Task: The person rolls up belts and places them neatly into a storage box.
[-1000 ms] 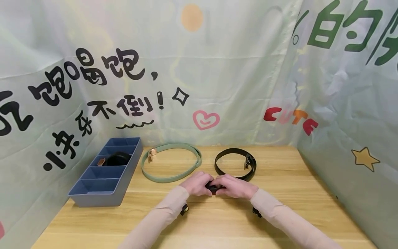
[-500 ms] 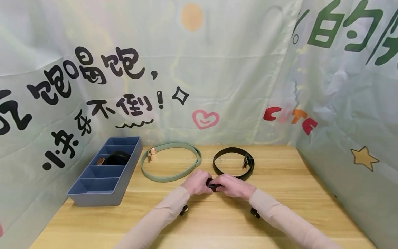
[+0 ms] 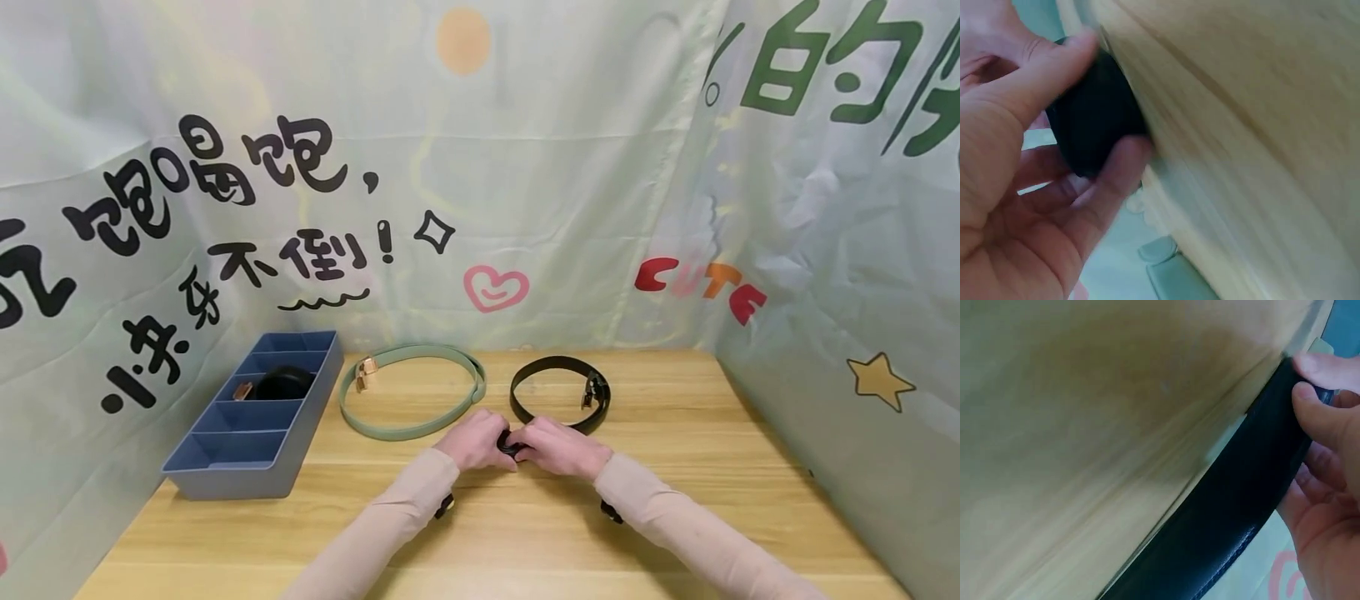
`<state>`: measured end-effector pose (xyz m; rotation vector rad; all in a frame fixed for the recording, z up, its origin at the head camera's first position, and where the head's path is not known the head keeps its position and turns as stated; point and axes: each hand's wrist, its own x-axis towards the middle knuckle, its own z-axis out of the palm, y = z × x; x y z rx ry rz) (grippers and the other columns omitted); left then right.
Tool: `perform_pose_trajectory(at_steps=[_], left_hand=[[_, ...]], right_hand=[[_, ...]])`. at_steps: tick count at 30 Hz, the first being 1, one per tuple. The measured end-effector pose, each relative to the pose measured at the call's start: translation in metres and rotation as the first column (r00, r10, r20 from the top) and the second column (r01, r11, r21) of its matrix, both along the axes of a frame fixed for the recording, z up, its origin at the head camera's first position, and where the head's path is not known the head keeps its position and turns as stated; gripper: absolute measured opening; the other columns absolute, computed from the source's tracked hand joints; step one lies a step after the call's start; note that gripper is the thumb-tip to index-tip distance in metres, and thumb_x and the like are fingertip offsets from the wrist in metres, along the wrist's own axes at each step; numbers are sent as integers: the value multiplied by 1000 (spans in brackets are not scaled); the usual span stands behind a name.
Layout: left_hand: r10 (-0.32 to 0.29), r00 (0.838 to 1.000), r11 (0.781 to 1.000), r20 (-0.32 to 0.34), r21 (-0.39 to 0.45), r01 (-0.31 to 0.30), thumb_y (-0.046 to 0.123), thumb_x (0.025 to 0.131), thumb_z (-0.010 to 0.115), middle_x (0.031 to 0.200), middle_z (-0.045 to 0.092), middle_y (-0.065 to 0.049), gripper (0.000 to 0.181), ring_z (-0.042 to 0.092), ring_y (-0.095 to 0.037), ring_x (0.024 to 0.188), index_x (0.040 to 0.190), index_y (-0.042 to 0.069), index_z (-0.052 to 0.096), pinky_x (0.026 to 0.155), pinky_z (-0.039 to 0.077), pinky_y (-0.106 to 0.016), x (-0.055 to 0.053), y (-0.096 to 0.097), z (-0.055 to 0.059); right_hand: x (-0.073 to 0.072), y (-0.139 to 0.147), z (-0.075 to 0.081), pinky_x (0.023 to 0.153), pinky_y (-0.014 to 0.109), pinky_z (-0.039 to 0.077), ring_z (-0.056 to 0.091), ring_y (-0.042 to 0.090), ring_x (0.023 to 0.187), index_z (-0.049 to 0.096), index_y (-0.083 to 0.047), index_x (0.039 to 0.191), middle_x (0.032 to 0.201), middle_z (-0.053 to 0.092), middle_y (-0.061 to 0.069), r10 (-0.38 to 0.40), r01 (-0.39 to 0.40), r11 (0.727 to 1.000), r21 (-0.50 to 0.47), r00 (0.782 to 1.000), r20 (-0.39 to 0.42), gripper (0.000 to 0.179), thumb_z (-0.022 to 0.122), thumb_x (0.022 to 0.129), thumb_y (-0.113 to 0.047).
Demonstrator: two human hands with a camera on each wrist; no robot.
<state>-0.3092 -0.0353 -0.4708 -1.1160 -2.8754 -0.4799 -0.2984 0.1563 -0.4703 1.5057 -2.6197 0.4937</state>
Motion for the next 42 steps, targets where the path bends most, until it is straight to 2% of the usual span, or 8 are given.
perform_pose_trajectory(at_steps=[6, 10, 15, 22, 25, 29, 34, 42], left_hand=[[-59, 995, 998, 81, -6, 60, 24, 70, 88, 83, 68, 11, 26, 55, -1, 73, 90, 19, 72, 70, 44, -16, -1, -6, 6], [-33, 994, 999, 108, -4, 34, 25, 70, 89, 89, 70, 9, 31, 57, -2, 77, 95, 19, 72, 73, 46, -17, 0, -9, 7], [30, 999, 999, 37, -39, -29, 39, 66, 90, 78, 66, 9, 34, 54, -3, 68, 84, 20, 69, 64, 44, -18, 2, -11, 3], [7, 1000, 997, 3, -80, -7, 35, 65, 91, 85, 69, 10, 36, 58, -6, 75, 93, 20, 73, 70, 47, -22, 3, -17, 3], [9, 999, 996, 35, -88, -6, 34, 65, 91, 95, 71, 6, 47, 60, -9, 86, 106, 19, 73, 79, 49, -24, 2, -20, 3], [-4, 999, 996, 46, -85, 8, 35, 65, 91, 97, 72, 5, 49, 61, -9, 88, 109, 19, 73, 81, 49, -24, 2, -22, 3], [-18, 998, 997, 56, -69, 21, 34, 65, 91, 92, 71, 6, 45, 60, -6, 82, 104, 19, 73, 77, 48, -21, 1, -23, 3], [15, 997, 999, 74, -47, -11, 34, 66, 90, 99, 72, 5, 49, 62, -7, 88, 108, 17, 73, 81, 50, -21, -2, -28, 3]], right_hand=[[1, 5, 4, 81, 25, 51, 64, 9, 95, 66, -12, 115, 109, 71, 1, 30, -29, 1000, -12, 997, 76, 28, 69, 88, -4], [-2, 2, 0, 71, 20, 49, 64, 9, 81, 69, -12, 105, 94, 72, 1, 51, -50, 998, -40, 998, 22, 20, 72, 86, -5], [2, -5, -3, 65, 18, 46, 61, 7, 71, 69, -15, 97, 85, 71, -2, 5, -5, 1000, -25, 1000, 6, 12, 71, 87, -8], [-9, 6, 10, 76, 24, 53, 65, 5, 84, 72, -15, 107, 99, 73, -4, -94, 109, 992, -67, 976, 199, 15, 67, 93, -17], [-23, 26, 17, 81, 36, 53, 67, 17, 93, 72, -12, 106, 103, 72, 1, -203, 214, 974, -75, 971, 126, 24, 74, 88, -28], [-39, 57, 15, 92, 47, 48, 62, 28, 106, 72, -10, 105, 111, 68, 6, -297, 298, 953, 60, 955, -19, 43, 81, 77, -41], [-45, 78, 9, 88, 54, 46, 58, 30, 102, 73, -18, 97, 103, 65, 2, -433, 435, 883, 175, 900, -52, 36, 80, 76, -47], [-47, 100, 8, 73, 58, 45, 63, 36, 92, 70, -18, 103, 101, 70, 8, -666, 675, 717, 174, 737, -111, 32, 67, 88, -47]])
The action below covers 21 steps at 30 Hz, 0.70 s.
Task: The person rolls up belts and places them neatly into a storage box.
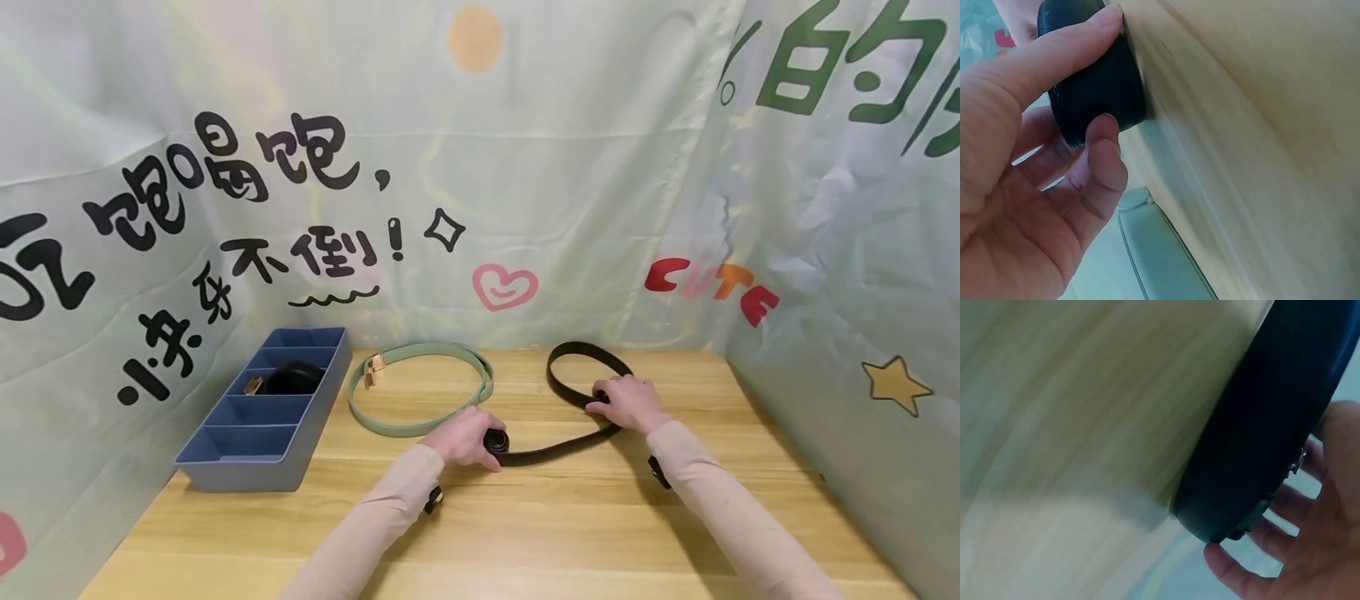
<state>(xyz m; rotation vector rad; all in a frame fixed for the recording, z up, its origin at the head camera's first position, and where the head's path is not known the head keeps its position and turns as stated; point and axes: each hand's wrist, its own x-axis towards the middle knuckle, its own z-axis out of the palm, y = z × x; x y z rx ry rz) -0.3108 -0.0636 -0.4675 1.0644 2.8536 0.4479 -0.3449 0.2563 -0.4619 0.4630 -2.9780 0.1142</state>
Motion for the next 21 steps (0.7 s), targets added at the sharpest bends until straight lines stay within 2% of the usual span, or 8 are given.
perform_pose_trajectory(at_steps=[4, 9, 11, 13, 16, 18, 21], left_hand=[[-10, 1000, 1000, 16, 22, 10, 33, 67, 90, 99, 72, 5, 47, 61, -6, 85, 107, 17, 73, 80, 50, -21, -1, -3, 0], [-4, 1000, 1000, 30, 31, 3, 32, 68, 90, 99, 72, 5, 47, 61, -6, 84, 109, 18, 73, 79, 50, -21, -1, -5, 2], [-2, 1000, 999, 25, 34, 1, 32, 67, 90, 98, 72, 5, 46, 61, -7, 84, 108, 18, 73, 79, 50, -21, -2, -5, 2], [0, 1000, 999, 22, 38, -1, 32, 67, 91, 98, 72, 5, 47, 61, -7, 84, 108, 18, 73, 79, 50, -22, -2, -5, 2], [-1, 1000, 999, 20, 36, 0, 32, 67, 90, 99, 72, 5, 48, 61, -7, 85, 110, 18, 73, 80, 50, -22, -2, -5, 2], [0, 1000, 999, 24, 33, -1, 33, 67, 90, 100, 72, 5, 49, 61, -7, 86, 111, 19, 72, 80, 50, -22, -2, -6, 2], [-8, 1000, 1000, 22, 25, 7, 33, 68, 90, 102, 71, 6, 50, 60, -8, 88, 112, 21, 72, 81, 49, -22, -2, -6, 1]], right_hand=[[1, 17, 0, 73, 60, 44, 64, 35, 85, 68, -15, 99, 94, 70, 10, -111, 111, 994, -5, 993, 35, 30, 65, 91, -44], [4, 40, 5, 63, 56, 43, 61, 33, 73, 63, -12, 87, 83, 65, 11, -247, 253, 967, -39, 963, 109, 32, 63, 92, -44], [6, 48, 8, 58, 54, 42, 61, 37, 73, 64, -9, 90, 86, 66, 17, -288, 297, 953, -62, 950, 121, 35, 63, 93, -43], [7, 53, 10, 58, 55, 43, 61, 44, 78, 64, -5, 99, 94, 65, 25, -321, 331, 940, -80, 940, 117, 38, 61, 94, -42], [9, 55, 10, 67, 64, 44, 55, 54, 95, 59, -1, 119, 111, 59, 34, -343, 350, 932, -97, 936, 80, 43, 61, 95, -37], [10, 51, 8, 74, 70, 42, 50, 57, 105, 55, 0, 129, 120, 53, 36, -333, 335, 936, -104, 942, 35, 48, 63, 94, -32], [11, 40, 6, 81, 71, 39, 46, 57, 111, 54, -1, 133, 124, 50, 34, -291, 285, 953, -99, 956, -45, 49, 66, 93, -27]])
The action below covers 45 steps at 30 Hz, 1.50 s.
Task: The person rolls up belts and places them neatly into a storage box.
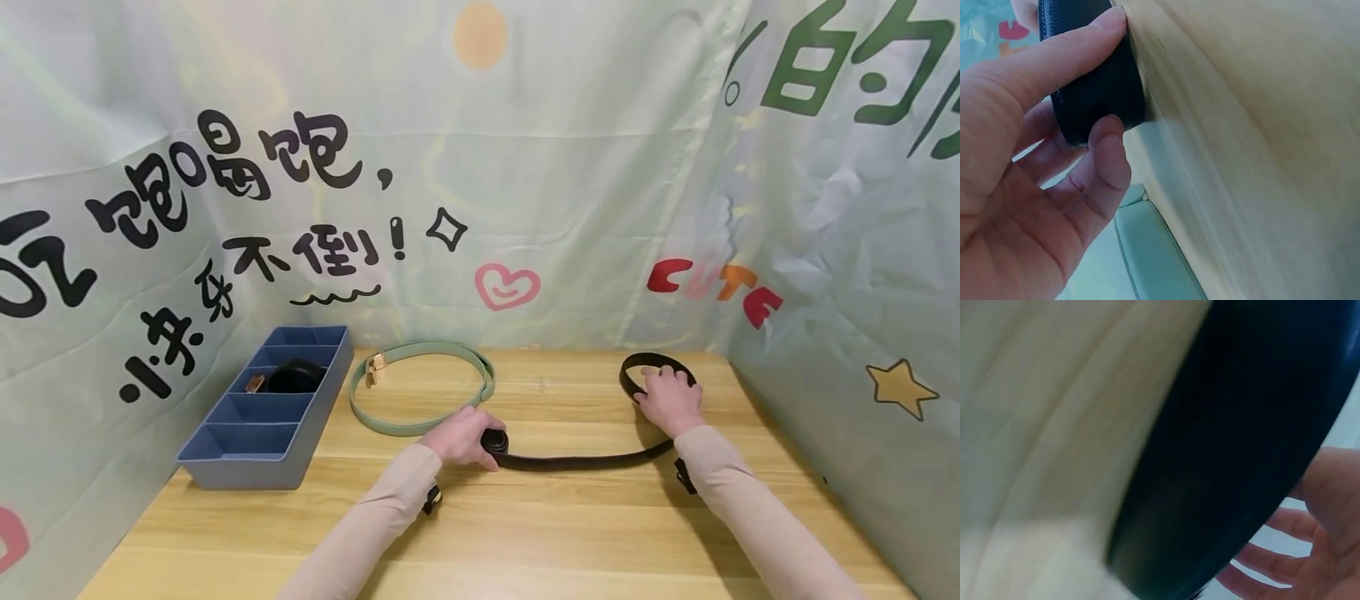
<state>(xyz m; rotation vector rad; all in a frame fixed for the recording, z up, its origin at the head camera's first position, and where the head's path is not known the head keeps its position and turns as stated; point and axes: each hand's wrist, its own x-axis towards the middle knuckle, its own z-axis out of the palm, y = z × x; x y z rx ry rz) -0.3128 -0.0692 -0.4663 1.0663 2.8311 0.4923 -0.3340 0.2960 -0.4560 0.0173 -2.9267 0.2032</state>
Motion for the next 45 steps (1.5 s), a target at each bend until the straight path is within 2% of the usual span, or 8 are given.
perform_pose_trajectory(at_steps=[5, 13, 19, 25, 29, 33, 37, 45], left_hand=[[-22, 1000, 1000, -3, -1, 22, 32, 68, 90, 101, 71, 6, 49, 60, -7, 87, 113, 20, 72, 81, 49, -22, -1, 2, 0], [-10, 1000, 1000, 5, -12, 10, 31, 67, 90, 99, 71, 6, 48, 60, -7, 87, 110, 21, 72, 81, 49, -22, 0, 2, -2], [-10, 1000, 1000, 15, 0, 10, 30, 67, 91, 98, 71, 6, 48, 60, -7, 86, 110, 20, 72, 80, 49, -22, -1, 2, -3], [-5, 1000, 1000, 18, 12, 5, 30, 66, 91, 95, 70, 8, 46, 59, -5, 84, 107, 21, 72, 79, 49, -21, -2, 1, -4], [9, 1000, 1000, 11, 11, -9, 31, 66, 91, 94, 70, 8, 45, 59, -5, 83, 106, 21, 72, 78, 48, -21, -2, 4, -3], [27, 999, 1000, -28, 4, -27, 33, 65, 91, 91, 70, 9, 44, 59, -5, 80, 102, 20, 71, 75, 48, -21, -2, 11, -1], [35, 997, 999, -69, -6, -36, 33, 63, 92, 88, 69, 9, 44, 59, -5, 77, 99, 19, 69, 73, 47, -22, -3, 17, -1], [-44, 999, 999, -15, -4, 44, 27, 66, 91, 91, 68, 12, 38, 58, -6, 85, 97, 24, 69, 79, 46, -22, -5, 18, 0]], right_hand=[[6, -31, -3, 79, 66, 42, 59, 46, 99, 66, -5, 118, 110, 63, 24, 121, -115, 991, 66, 987, -106, 35, 67, 91, -27], [24, -76, -6, 77, 61, 45, 62, 37, 92, 71, -11, 108, 102, 67, 12, 276, -265, 958, 105, 955, -109, 25, 72, 88, -27], [18, -74, -8, 59, 52, 50, 62, 37, 84, 71, -8, 109, 97, 66, 15, 276, -273, 958, 93, 961, -25, 20, 67, 90, -9], [15, -72, -9, 76, 61, 48, 56, 44, 106, 69, -7, 115, 117, 62, 22, 266, -255, 959, 123, 960, -85, 28, 70, 88, -11], [24, -95, -8, 79, 55, 51, 62, 35, 103, 72, -9, 109, 114, 67, 15, 428, -422, 904, 72, 890, -159, 26, 76, 85, -19], [37, -123, -8, 72, 36, 54, 69, 17, 86, 74, -15, 100, 97, 74, -1, 599, -607, 789, -99, 795, -99, 15, 72, 89, -24], [45, -138, -12, 73, 27, 51, 66, 5, 84, 70, -19, 99, 92, 71, -9, 689, -672, 696, -253, 724, -28, 12, 68, 92, -29], [44, -143, -23, 68, 24, 47, 56, 6, 78, 65, -16, 122, 100, 64, -3, 802, -802, 597, -25, 597, -13, 38, 73, 88, -31]])
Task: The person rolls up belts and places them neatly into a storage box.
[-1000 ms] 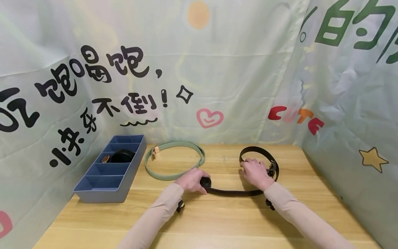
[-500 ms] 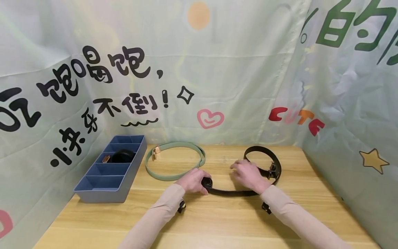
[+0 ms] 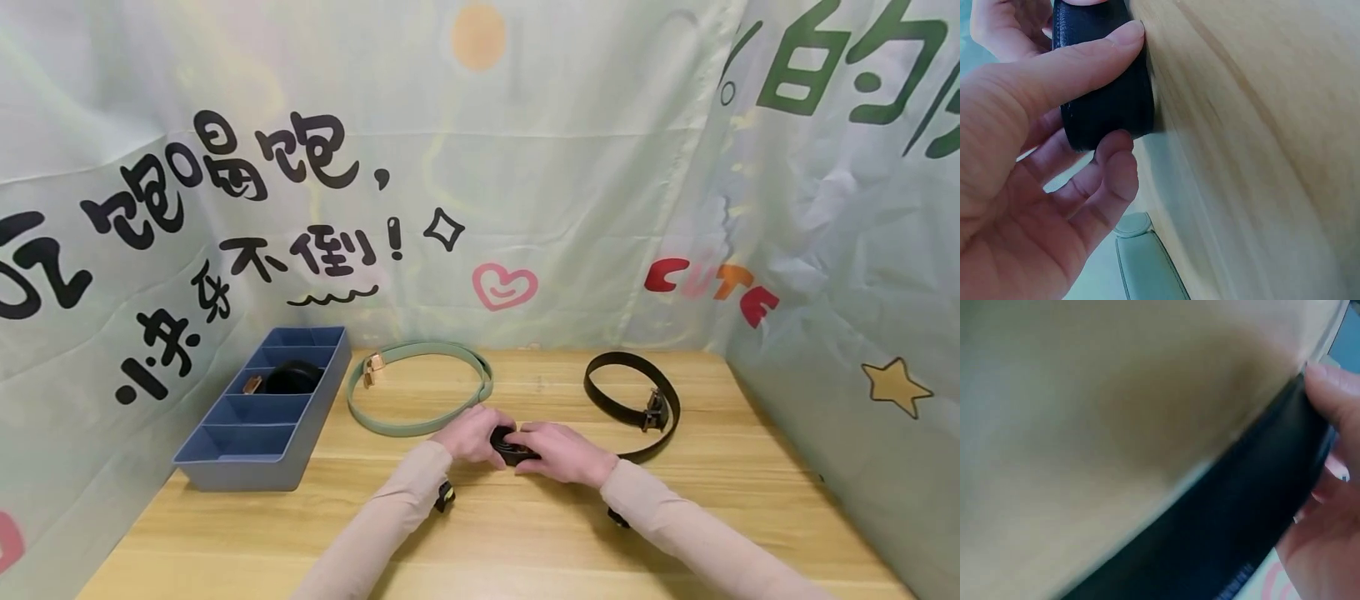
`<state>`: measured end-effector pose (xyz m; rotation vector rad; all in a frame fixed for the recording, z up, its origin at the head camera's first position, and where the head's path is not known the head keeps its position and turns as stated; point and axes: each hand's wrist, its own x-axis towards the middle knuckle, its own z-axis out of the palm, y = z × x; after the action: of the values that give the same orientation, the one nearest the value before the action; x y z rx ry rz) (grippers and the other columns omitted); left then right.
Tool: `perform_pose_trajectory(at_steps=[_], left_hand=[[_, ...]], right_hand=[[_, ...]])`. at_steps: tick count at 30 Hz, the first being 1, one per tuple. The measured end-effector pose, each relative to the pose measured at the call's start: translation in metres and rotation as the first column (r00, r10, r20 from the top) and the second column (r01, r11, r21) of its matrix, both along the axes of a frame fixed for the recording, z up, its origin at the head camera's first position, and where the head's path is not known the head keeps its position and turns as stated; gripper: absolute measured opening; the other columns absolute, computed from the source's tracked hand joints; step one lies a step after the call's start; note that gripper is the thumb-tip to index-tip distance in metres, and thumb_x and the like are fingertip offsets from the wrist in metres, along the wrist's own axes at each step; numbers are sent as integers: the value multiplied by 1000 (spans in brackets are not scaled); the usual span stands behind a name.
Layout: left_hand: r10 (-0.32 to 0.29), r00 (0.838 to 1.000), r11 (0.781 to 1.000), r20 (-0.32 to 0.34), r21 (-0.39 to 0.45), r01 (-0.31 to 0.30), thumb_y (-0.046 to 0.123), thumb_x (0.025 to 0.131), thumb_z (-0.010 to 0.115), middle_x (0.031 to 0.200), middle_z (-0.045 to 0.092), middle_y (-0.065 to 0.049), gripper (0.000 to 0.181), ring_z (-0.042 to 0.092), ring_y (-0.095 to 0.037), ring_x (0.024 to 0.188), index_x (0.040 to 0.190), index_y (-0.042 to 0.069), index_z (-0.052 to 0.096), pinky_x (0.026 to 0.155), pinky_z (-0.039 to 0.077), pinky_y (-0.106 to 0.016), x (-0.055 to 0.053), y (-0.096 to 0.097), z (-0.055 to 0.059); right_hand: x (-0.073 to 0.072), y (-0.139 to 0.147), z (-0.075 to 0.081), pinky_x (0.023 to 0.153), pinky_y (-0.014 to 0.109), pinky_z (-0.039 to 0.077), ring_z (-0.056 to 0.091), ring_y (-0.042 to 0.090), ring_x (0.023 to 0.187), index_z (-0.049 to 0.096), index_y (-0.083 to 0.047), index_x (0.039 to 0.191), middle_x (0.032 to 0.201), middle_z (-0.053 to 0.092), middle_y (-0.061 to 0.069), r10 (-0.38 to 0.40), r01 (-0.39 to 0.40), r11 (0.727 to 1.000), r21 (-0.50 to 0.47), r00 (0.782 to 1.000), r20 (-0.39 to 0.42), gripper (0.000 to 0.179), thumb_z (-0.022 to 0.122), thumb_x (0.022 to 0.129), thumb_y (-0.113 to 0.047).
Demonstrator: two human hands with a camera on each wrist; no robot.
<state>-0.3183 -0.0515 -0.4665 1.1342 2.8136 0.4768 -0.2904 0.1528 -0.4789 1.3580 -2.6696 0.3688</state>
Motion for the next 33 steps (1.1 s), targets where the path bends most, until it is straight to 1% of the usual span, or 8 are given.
perform_pose_trajectory(at_steps=[6, 11, 15, 18, 21, 27, 30, 33], left_hand=[[26, 999, 1000, 35, -13, -26, 29, 69, 89, 98, 69, 11, 40, 57, -11, 94, 103, 23, 70, 86, 46, -25, 3, 1, 3], [79, 997, 997, -3, -5, -79, 40, 70, 88, 86, 68, 7, 37, 57, -8, 80, 94, 17, 70, 73, 46, -22, 8, 6, 4], [29, 999, 999, -38, -16, -30, 33, 72, 87, 84, 68, 10, 29, 56, -4, 74, 90, 19, 70, 71, 45, -19, 7, 8, 3], [-29, 1000, 999, -5, -30, 28, 26, 72, 88, 90, 68, 12, 28, 56, -3, 79, 93, 22, 70, 76, 45, -19, 4, 8, 4], [-67, 997, 997, 27, -43, 68, 22, 71, 88, 94, 69, 12, 30, 57, -2, 83, 96, 23, 71, 80, 45, -18, 3, 8, 4], [45, 998, 998, -39, -47, -47, 36, 67, 90, 76, 66, 10, 31, 53, -3, 67, 82, 19, 69, 64, 43, -17, 12, 13, 3], [103, 988, 993, -118, -43, -109, 44, 66, 89, 68, 61, 9, 35, 50, -4, 60, 75, 18, 66, 57, 41, -18, 17, 15, 1], [99, 987, 993, -129, -56, -107, 39, 68, 89, 68, 62, 8, 32, 51, -5, 61, 75, 17, 67, 59, 42, -20, 16, 16, 2]], right_hand=[[-4, -5, 2, 66, 23, 49, 59, 6, 76, 67, -14, 99, 91, 67, -2, 59, -61, 997, -44, 998, -28, 15, 74, 86, -18], [-3, -8, 5, 61, 18, 43, 53, 2, 68, 66, -17, 89, 80, 66, -3, 24, -24, 999, -30, 1000, -20, 8, 74, 86, -18], [-5, -4, 6, 66, 20, 47, 59, 5, 75, 69, -16, 98, 87, 70, -1, 78, -75, 995, -58, 995, 54, 11, 71, 88, -11], [-6, 3, 7, 75, 22, 50, 63, 8, 86, 69, -14, 111, 98, 71, 1, 124, -112, 990, -86, 982, 146, 21, 68, 90, -9], [-6, 5, 8, 76, 23, 51, 64, 8, 88, 69, -13, 112, 100, 70, 1, 122, -109, 990, -86, 978, 166, 22, 69, 91, -13], [-2, 0, 6, 67, 19, 47, 61, 7, 74, 70, -15, 94, 86, 71, -3, 65, -60, 995, -81, 995, 71, 8, 73, 86, -12], [-4, -2, 7, 65, 17, 44, 58, 7, 70, 69, -17, 91, 84, 70, -4, 71, -65, 996, -64, 993, 97, 8, 71, 88, -9], [-7, 1, 12, 67, 18, 44, 60, 11, 73, 69, -17, 96, 89, 71, -3, 99, -93, 995, -45, 983, 152, 20, 68, 87, 1]])
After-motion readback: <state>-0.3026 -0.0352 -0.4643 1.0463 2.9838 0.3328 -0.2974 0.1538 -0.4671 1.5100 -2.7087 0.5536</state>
